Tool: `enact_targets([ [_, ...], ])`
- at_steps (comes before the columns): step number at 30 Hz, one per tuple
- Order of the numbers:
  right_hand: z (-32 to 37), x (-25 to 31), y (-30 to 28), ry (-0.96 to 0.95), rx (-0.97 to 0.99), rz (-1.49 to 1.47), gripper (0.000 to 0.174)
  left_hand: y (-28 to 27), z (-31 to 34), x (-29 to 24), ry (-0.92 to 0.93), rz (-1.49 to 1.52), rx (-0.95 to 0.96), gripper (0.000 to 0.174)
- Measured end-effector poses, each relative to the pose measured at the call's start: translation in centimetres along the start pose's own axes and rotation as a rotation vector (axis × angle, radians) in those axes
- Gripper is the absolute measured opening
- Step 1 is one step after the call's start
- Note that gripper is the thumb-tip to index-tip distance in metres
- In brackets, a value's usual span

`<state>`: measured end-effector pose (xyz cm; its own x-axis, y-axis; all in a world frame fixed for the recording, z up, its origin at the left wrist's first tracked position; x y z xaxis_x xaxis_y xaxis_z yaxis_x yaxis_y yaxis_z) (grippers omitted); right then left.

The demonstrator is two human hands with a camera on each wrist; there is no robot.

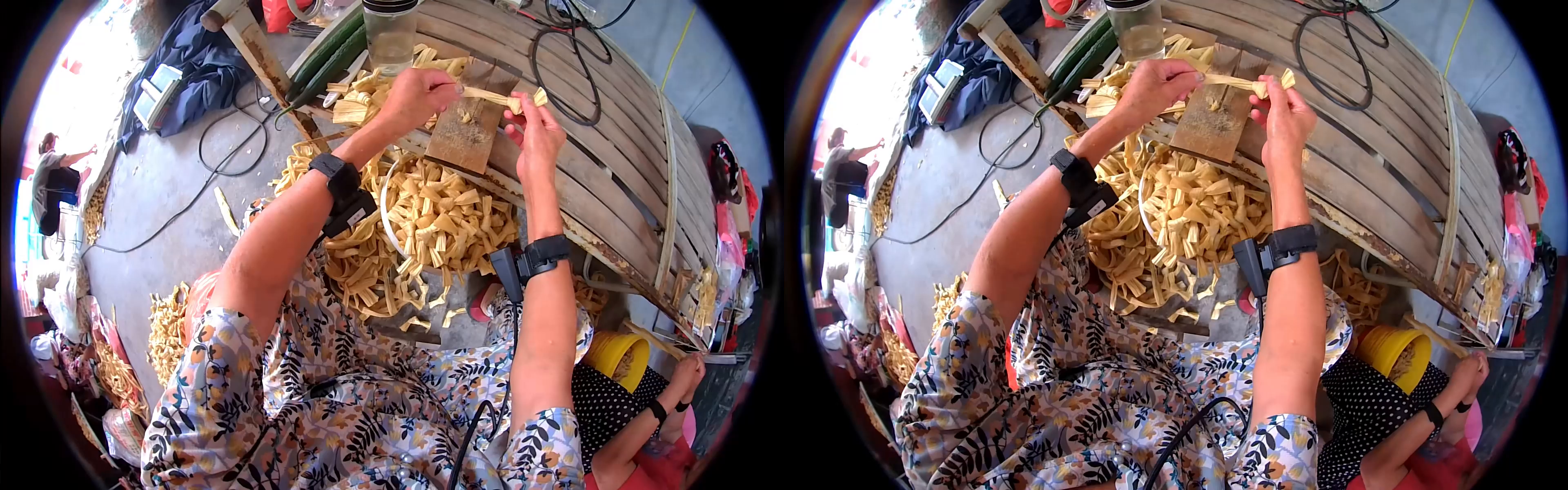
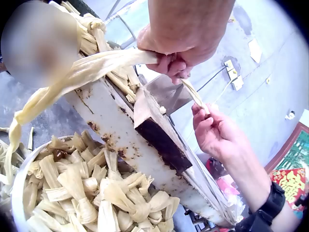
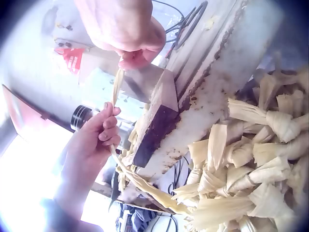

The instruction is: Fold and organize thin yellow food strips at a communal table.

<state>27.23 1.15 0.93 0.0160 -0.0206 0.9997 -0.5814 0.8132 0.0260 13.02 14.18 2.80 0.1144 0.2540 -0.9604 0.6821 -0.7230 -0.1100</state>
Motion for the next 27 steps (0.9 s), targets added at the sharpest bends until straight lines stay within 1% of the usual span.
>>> enact_targets([
  [3,-0.1,0.5,-0.3,-0.011,-0.043,0.02,0.018,0.0,-0.2,0.2,-0.008,0.021,-0.013,0.02],
  [7,-0.6,0.6,-0.1,-0.028,-0.043,-0.022,0.017,-0.2,-0.6,-0.3,0.05,0.011,-0.029,0.022],
  [12,-1.1,0.4,-0.1,-0.031,-0.05,-0.039,0.016,-0.2,-1.3,0.1,0.044,-0.019,-0.057,0.022],
  [16,-1.8,-0.9,-0.2,-0.007,-0.053,-0.042,0.016,0.1,-1.8,1.2,0.068,-0.027,-0.064,0.023],
  [18,-2.2,-2.1,-0.2,0.008,-0.066,-0.035,0.016,0.0,-2.0,2.4,0.056,-0.039,-0.099,0.022],
  [19,-2.4,-2.9,-0.3,0.014,-0.071,0.04,0.016,0.0,-2.0,3.2,0.047,-0.045,-0.115,0.022],
  [21,-2.3,-3.7,-0.7,0.023,-0.082,0.192,0.016,-0.7,-1.5,3.2,0.068,-0.221,-0.168,0.019],
  [22,-2.1,-3.4,-2.0,-0.006,-0.154,0.244,0.016,-0.9,-1.2,3.1,0.08,-0.309,-0.191,0.018],
  [23,-2.1,-3.6,-2.7,-0.014,-0.151,0.27,0.015,-1.2,-1.2,3.7,0.053,-0.244,-0.189,0.017],
  [25,-1.1,-1.9,-3.5,-0.035,-0.148,0.317,0.015,-1.9,-0.8,2.1,0.005,-0.116,-0.182,0.016],
  [26,-0.5,-1.2,-2.9,-0.045,-0.073,0.336,0.018,-1.2,-0.7,2.1,0.01,0.018,-0.066,0.014],
  [27,0.4,-0.4,-2.1,-0.007,0.019,0.369,0.02,-0.5,-0.1,1.8,-0.037,0.088,0.019,0.014],
])
Point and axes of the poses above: each hand's wrist, its own z-axis away from the middle knuckle, its own y-axis out of the palm, x = y × z, the point moved 10 cm from there along -z, towards the middle knuckle, and after that the axes turned 13 degrees about z, right-handed, at the moved point
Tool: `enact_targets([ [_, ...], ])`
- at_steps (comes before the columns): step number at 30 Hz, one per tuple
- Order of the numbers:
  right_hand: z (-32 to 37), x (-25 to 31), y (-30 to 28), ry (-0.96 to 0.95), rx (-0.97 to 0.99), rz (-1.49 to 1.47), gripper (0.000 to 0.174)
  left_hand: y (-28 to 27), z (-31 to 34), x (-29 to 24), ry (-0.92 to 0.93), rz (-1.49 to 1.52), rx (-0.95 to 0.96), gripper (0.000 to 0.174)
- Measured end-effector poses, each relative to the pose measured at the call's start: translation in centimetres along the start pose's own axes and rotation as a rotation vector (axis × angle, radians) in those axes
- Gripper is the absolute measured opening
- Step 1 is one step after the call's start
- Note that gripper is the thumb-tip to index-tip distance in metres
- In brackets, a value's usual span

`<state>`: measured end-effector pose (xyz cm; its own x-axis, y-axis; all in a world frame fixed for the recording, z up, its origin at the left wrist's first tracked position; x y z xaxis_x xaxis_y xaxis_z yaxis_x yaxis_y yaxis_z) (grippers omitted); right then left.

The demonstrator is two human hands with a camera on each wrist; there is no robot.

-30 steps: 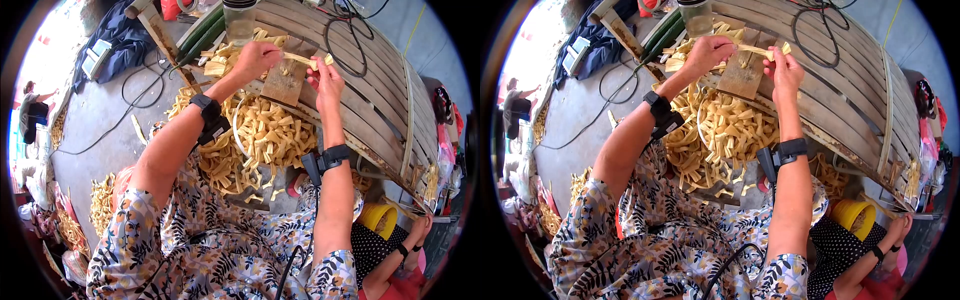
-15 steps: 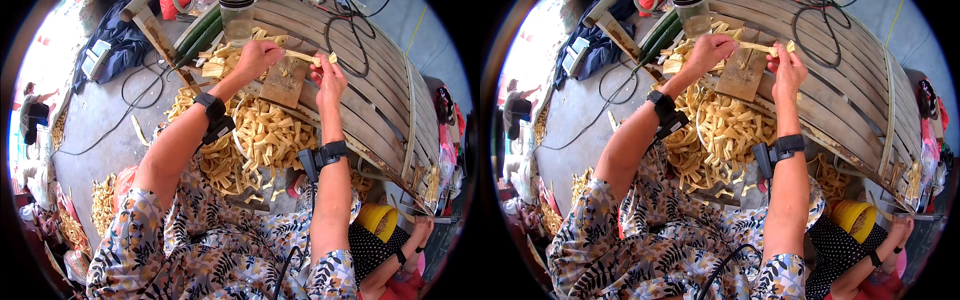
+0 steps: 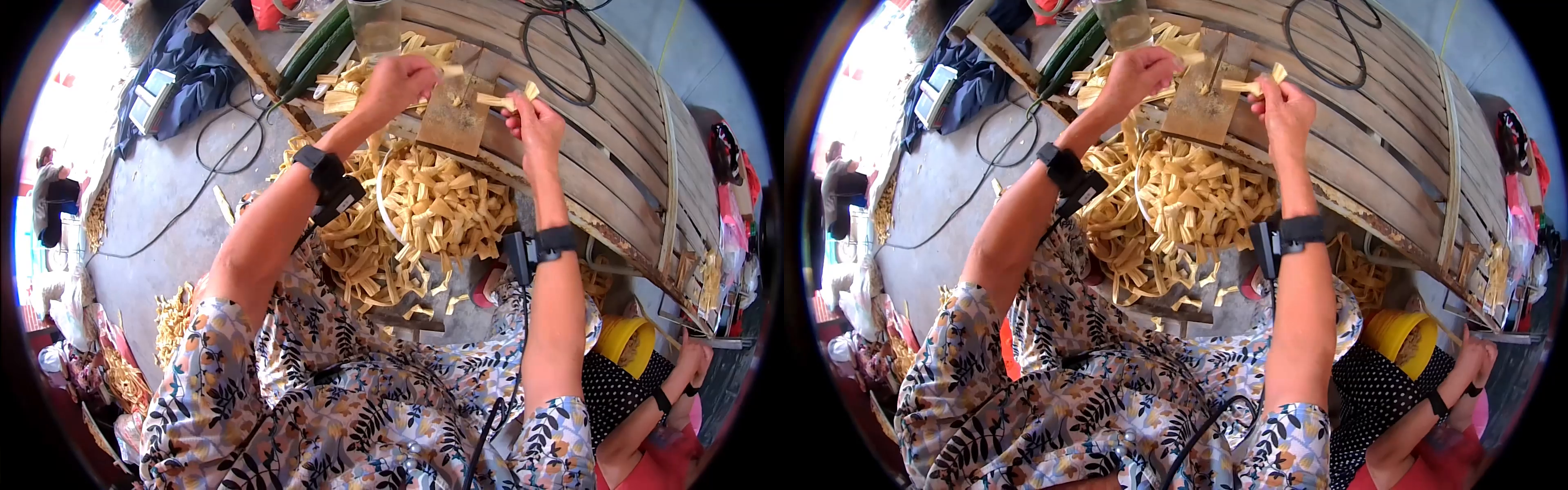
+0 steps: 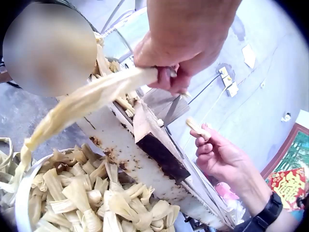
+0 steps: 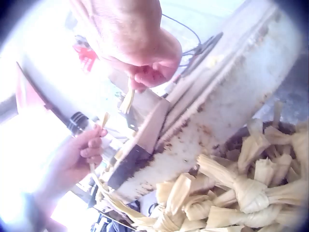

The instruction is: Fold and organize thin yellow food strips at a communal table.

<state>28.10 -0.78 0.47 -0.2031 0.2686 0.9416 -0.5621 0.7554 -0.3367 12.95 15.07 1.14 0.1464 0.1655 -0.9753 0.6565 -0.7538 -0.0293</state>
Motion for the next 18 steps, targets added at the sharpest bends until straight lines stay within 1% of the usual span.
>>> enact_targets([
  [2,2.1,1.0,1.6,0.047,0.209,0.064,0.024,1.5,2.1,-0.4,-0.108,0.133,0.158,0.014],
  [3,3.3,1.4,2.5,0.035,0.315,0.178,0.025,2.0,3.0,-0.9,-0.11,0.098,0.236,0.012],
  [6,5.0,4.6,1.3,-0.372,0.141,0.691,0.02,2.9,4.7,-1.3,-0.12,0.074,0.283,0.011],
  [7,5.7,5.8,0.7,-0.408,0.093,0.568,0.018,3.2,5.2,-1.7,-0.101,0.039,0.287,0.009],
  [10,6.6,7.1,1.7,-0.506,0.161,0.432,0.02,4.5,6.3,-2.8,-0.062,-0.039,0.3,0.011],
  [11,6.9,7.0,2.5,-0.56,0.18,0.506,0.022,4.9,6.6,-3.0,-0.061,-0.04,0.296,0.015],
  [14,7.5,3.1,5.4,-0.336,0.495,0.155,0.028,5.7,7.8,-5.4,0.247,-0.286,0.317,0.017],
  [15,8.4,2.7,5.7,-0.231,0.544,0.066,0.036,5.8,8.2,-5.6,0.29,-0.364,0.312,0.019],
  [18,10.2,0.2,5.9,0.204,0.67,0.002,0.04,6.7,9.7,-6.2,0.335,-0.305,0.384,0.02],
])
Point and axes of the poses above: each hand's wrist, its own z-axis away from the middle knuckle, its own y-axis out of the palm, x = y × z, the point moved 10 cm from there along -z, towards the middle knuckle, and after that the axes turned 13 degrees about z, right-handed, at the moved point
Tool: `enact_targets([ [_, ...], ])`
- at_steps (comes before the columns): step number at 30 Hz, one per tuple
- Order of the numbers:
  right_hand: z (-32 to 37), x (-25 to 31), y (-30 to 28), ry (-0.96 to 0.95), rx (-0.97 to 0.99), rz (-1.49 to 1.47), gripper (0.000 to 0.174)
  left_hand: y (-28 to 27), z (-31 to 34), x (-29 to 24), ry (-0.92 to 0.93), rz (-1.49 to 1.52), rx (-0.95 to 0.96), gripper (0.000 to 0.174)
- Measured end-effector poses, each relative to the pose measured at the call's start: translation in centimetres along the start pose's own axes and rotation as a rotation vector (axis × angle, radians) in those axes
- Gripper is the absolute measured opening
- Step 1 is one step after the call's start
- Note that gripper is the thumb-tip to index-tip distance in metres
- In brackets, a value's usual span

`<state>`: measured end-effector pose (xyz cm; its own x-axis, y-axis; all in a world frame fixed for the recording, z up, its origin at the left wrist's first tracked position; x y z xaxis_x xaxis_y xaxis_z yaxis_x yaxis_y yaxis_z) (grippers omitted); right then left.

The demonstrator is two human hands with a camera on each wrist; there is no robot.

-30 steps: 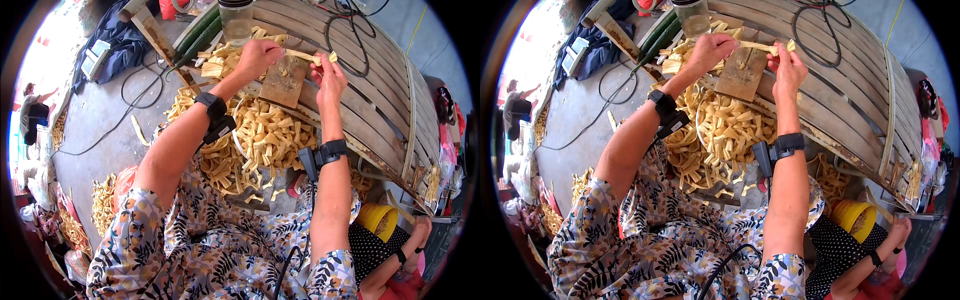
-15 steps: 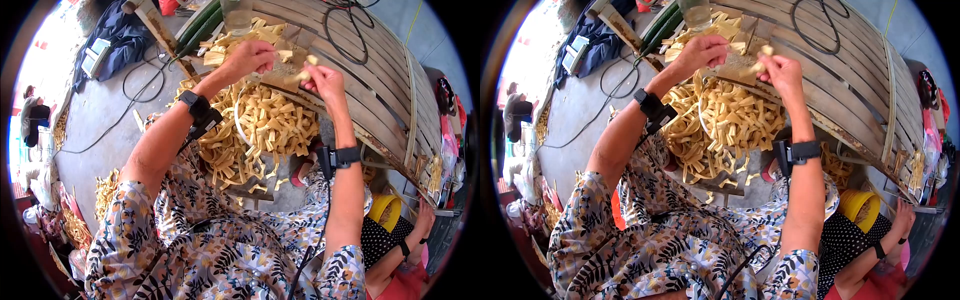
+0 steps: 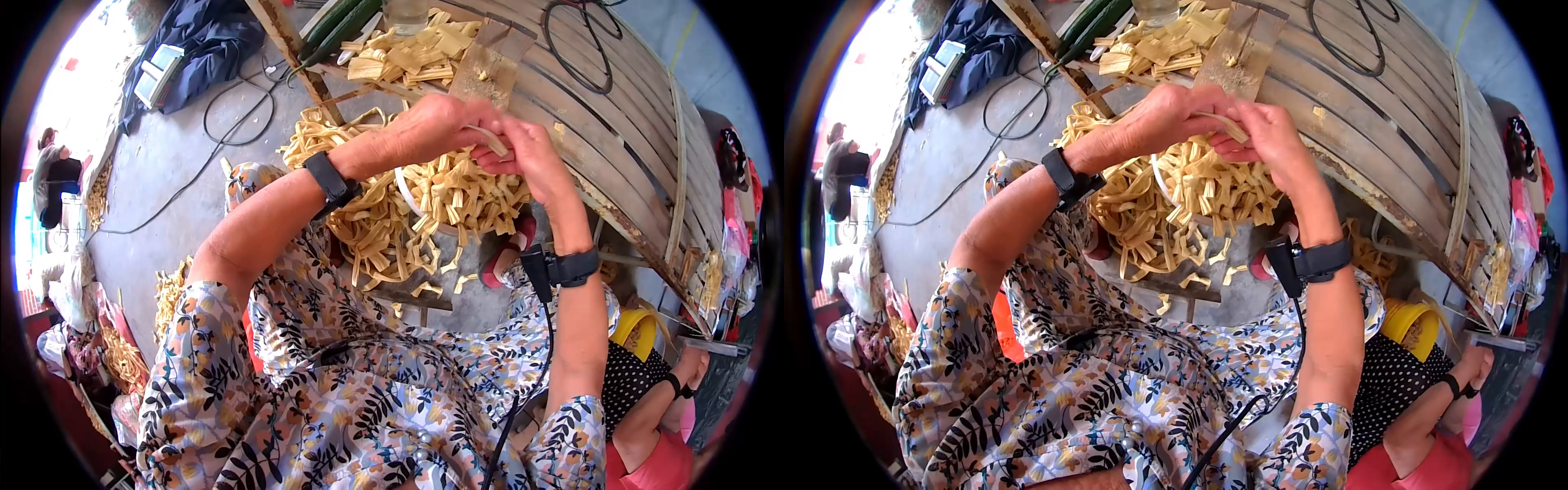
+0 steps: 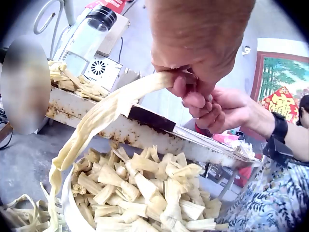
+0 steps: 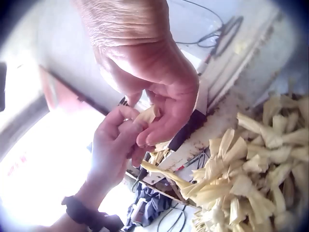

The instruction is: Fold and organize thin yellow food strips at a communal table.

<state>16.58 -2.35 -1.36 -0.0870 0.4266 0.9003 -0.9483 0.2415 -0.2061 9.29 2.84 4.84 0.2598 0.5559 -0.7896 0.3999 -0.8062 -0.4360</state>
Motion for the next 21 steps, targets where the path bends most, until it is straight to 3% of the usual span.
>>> enact_targets([
  [1,0.0,-0.4,0.3,0.043,0.042,-0.062,0.039,0.9,0.4,0.6,-0.116,-0.039,0.078,0.02],
  [4,-0.8,-2.4,1.8,0.049,0.168,0.101,0.038,2.0,0.8,-1.3,0.005,-0.004,0.13,0.019],
  [5,-0.8,-2.2,1.7,0.007,0.149,0.111,0.028,1.9,1.0,-0.9,0.031,-0.025,0.108,0.018],
  [8,-1.3,-2.6,-0.4,0.075,-0.095,0.145,0.018,0.7,1.0,1.1,-0.187,0.01,0.135,0.014],
  [10,-0.7,-1.1,-2.8,0.007,-0.192,0.133,0.01,0.0,1.2,2.3,-0.14,-0.027,0.199,0.009],
  [12,-0.5,-0.1,-5.1,-0.094,-0.253,0.244,0.012,-1.9,1.4,4.2,-0.251,0.102,0.143,0.01],
  [15,0.2,-0.5,-1.1,-0.045,0.001,0.375,0.016,-3.8,0.7,3.7,-0.185,0.143,0.082,0.014],
  [18,3.5,4.2,5.1,-0.227,0.439,-0.025,0.024,-3.0,1.1,5.1,-0.338,0.3,0.103,0.018],
  [19,3.5,4.7,5.0,-0.33,0.501,-0.223,0.033,-1.8,1.6,4.8,-0.41,0.425,0.166,0.019],
  [20,3.0,4.7,4.1,-0.356,0.446,-0.253,0.034,-0.5,2.1,5.0,-0.405,0.695,0.062,0.021],
  [21,2.6,5.0,3.2,-0.379,0.392,-0.282,0.036,1.1,2.4,5.0,-0.431,0.797,0.115,0.024],
])
Point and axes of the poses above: each hand's wrist, its own z-axis away from the middle knuckle, its own y-axis out of the palm, x = y × z, the point moved 10 cm from there along -z, towards the middle knuckle, and after that the axes turned 13 degrees about z, right-handed, at the moved point
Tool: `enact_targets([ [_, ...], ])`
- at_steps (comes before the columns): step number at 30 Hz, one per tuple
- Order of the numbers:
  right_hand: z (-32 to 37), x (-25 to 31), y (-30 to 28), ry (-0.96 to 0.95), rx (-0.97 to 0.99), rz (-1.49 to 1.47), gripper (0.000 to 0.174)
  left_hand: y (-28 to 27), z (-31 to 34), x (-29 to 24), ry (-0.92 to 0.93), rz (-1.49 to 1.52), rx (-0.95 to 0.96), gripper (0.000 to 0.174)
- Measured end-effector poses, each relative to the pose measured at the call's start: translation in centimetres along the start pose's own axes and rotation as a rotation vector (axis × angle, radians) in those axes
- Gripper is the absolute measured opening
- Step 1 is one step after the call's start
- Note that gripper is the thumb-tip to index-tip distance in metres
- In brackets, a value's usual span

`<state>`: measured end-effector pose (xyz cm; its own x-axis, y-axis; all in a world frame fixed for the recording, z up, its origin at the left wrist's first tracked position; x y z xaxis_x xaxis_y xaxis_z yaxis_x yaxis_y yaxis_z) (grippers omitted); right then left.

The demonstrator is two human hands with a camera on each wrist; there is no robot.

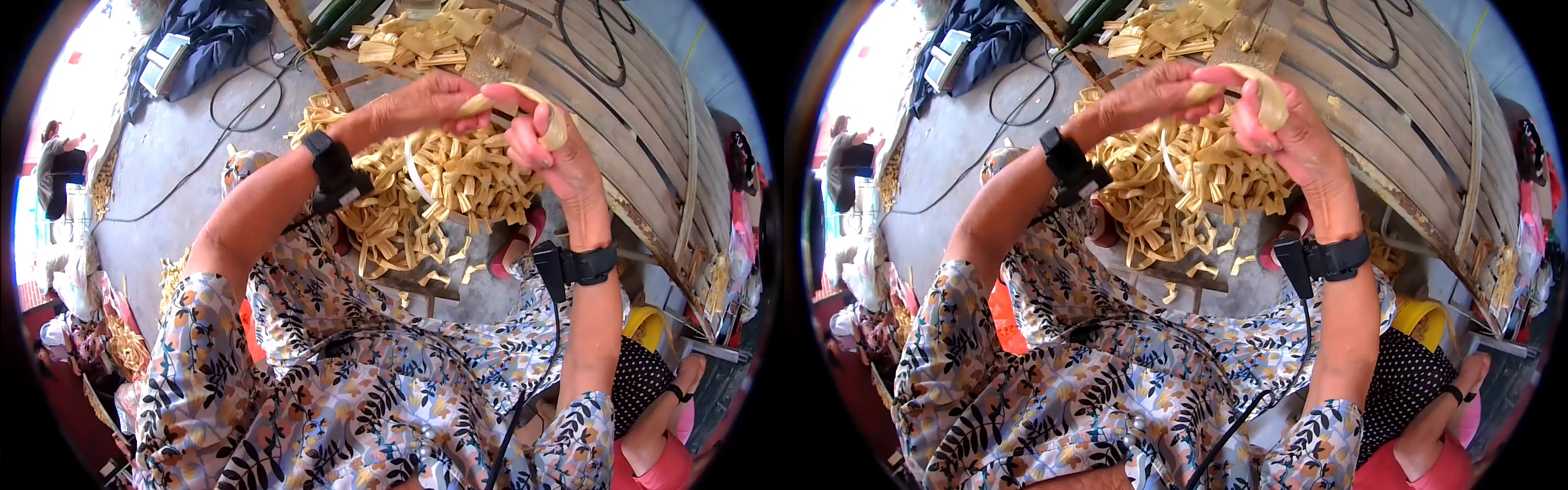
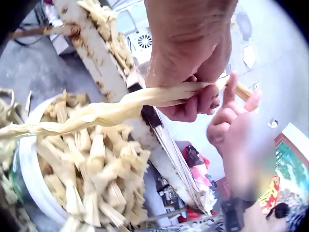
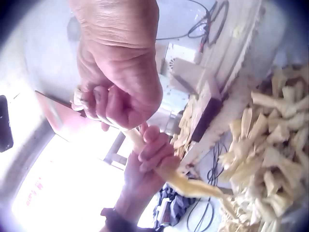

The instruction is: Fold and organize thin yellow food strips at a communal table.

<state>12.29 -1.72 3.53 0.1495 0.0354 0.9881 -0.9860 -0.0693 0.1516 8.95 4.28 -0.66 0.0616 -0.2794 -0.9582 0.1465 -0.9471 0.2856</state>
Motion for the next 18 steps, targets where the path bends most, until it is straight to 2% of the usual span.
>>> enact_targets([
  [1,-0.1,0.4,-0.9,-0.033,-0.052,-0.011,0.037,1.0,-0.1,0.9,-0.043,0.092,0.059,0.027],
  [2,0.0,-0.1,-2.1,0.034,-0.106,0.127,0.035,2.3,-0.1,2.0,-0.119,0.348,0.132,0.029],
  [3,0.0,-0.2,-2.3,0.01,-0.149,0.225,0.035,3.6,0.1,2.8,-0.198,0.606,0.203,0.031],
  [5,-0.4,-0.7,-2.1,-0.035,-0.226,0.416,0.035,5.4,0.3,4.0,-0.252,0.876,0.358,0.035],
  [6,-0.3,-1.0,-1.8,0.058,-0.228,0.404,0.037,5.3,0.1,4.5,-0.264,0.877,0.313,0.035],
  [9,0.0,-1.3,-1.9,0.095,-0.242,0.523,0.037,5.6,-0.2,4.6,-0.232,0.937,0.293,0.032],
  [10,0.0,-1.2,-2.2,0.011,-0.242,0.673,0.035,5.7,-0.2,4.3,-0.209,0.966,0.305,0.03],
  [13,0.4,1.2,-2.6,-0.261,-0.455,1.087,0.029,1.7,-0.5,6.7,-0.253,0.663,-0.267,0.025],
  [14,0.8,2.1,-2.6,-0.295,-0.549,1.216,0.027,0.6,-0.7,6.2,-0.169,0.681,-0.287,0.022],
  [16,1.6,3.8,-1.8,-0.366,-0.731,1.472,0.022,-1.0,0.1,3.7,-0.021,0.455,-0.426,0.02],
  [18,0.4,0.9,-4.0,-0.109,-0.63,1.087,0.02,-2.1,1.1,0.5,0.127,0.163,-0.538,0.022],
])
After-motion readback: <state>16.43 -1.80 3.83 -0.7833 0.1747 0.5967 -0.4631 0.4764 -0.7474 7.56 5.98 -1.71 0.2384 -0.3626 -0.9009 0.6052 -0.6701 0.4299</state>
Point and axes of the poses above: each hand's wrist, its own z-axis away from the middle knuckle, its own y-axis out of the palm, x = y × z, the point moved 10 cm from there along -z, towards the middle knuckle, and after that the axes turned 13 degrees about z, right-handed, at the moved point
